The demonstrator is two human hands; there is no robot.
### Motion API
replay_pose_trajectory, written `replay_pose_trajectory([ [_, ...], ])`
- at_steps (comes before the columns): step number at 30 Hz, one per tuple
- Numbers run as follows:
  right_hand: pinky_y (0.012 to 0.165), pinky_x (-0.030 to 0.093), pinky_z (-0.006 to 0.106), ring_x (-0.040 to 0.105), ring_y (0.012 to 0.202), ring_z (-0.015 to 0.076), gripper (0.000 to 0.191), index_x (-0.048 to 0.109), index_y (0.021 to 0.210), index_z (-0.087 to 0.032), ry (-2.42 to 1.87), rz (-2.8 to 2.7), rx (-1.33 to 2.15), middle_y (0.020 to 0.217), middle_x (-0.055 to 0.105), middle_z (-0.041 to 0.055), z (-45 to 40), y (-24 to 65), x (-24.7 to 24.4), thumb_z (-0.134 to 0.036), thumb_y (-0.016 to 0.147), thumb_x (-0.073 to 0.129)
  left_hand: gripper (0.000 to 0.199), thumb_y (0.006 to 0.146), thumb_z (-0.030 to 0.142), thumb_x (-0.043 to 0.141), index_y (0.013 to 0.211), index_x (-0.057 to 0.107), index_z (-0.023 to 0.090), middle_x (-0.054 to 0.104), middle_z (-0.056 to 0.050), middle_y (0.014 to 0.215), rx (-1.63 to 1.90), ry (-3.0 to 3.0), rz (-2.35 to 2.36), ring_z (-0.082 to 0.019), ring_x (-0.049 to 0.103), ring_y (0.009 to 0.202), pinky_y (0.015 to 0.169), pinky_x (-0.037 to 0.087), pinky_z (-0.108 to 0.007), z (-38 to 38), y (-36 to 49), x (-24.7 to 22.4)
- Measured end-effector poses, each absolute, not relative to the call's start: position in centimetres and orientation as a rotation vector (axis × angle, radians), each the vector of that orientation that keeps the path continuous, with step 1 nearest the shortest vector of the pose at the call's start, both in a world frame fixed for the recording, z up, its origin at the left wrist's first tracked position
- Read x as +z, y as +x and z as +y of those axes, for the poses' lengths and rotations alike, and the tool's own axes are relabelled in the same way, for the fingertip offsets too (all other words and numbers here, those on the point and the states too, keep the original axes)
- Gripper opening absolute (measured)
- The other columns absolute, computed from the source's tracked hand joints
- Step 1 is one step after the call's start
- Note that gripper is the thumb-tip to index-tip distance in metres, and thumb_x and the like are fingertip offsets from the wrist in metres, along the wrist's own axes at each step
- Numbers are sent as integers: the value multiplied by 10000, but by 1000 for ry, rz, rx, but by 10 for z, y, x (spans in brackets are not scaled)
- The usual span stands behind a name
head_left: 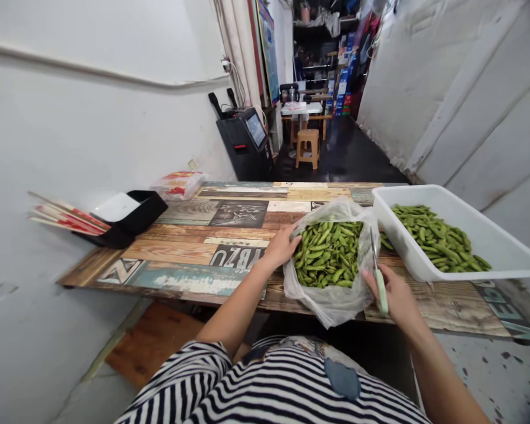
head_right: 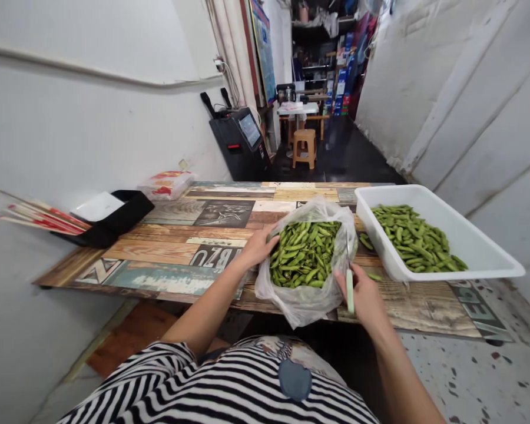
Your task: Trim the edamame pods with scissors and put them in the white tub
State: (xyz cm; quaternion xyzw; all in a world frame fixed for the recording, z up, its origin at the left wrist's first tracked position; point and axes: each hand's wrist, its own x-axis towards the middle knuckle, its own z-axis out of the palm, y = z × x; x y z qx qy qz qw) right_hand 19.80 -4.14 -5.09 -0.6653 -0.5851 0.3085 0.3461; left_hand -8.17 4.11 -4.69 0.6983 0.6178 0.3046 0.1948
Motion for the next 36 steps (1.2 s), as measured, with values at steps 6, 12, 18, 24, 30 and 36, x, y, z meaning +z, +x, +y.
replay_pose_trajectory([
  [6,598,473,333,645,645,263,606,565,1235,-163,-1914,-1754,681,647,660,56,-106,199,-31,-600,822,489,372,881,289,494,1205,598,137,628,-129,1064,912,2229,1806,-218,561,1003,904,427,-345,24,-70,-8],
  [12,612,478,301,588,611,191,477,508,1179,-190,-1548,-1553,1173,638,583,1,-100,180,-19,-563,891,435,307,780,436,633,938,696,180,617,-129,1032,719,2524,1852,-322,491,1066,898,368,-481,25,-23,18],
  [18,532,477,288,547,556,154,446,504,1094,-195,-1316,-1312,1516,679,527,-20,-91,169,-21,-575,860,507,234,826,301,554,844,715,132,684,-142,879,432,2434,1655,-260,602,890,851,414,-379,37,-17,16],
  [24,482,455,257,512,517,123,472,475,1120,-179,-1318,-1321,1602,642,498,-46,-93,170,-17,-576,867,502,288,823,279,533,995,723,150,723,-63,883,689,2021,1320,-181,625,795,725,450,-277,37,-24,17],
  [30,451,438,238,484,484,107,511,502,1062,-157,-1415,-1407,1559,594,474,-64,-87,168,-9,-608,823,523,330,795,326,582,997,725,107,730,-62,920,668,1752,1089,-151,619,794,758,455,-253,17,-22,17],
  [36,412,416,220,475,413,99,462,522,990,-162,-1415,-1482,1502,513,483,-75,-85,164,-6,-598,842,483,267,751,315,626,871,741,105,728,-42,824,652,1703,1117,-139,610,728,720,445,-240,14,-17,16],
])
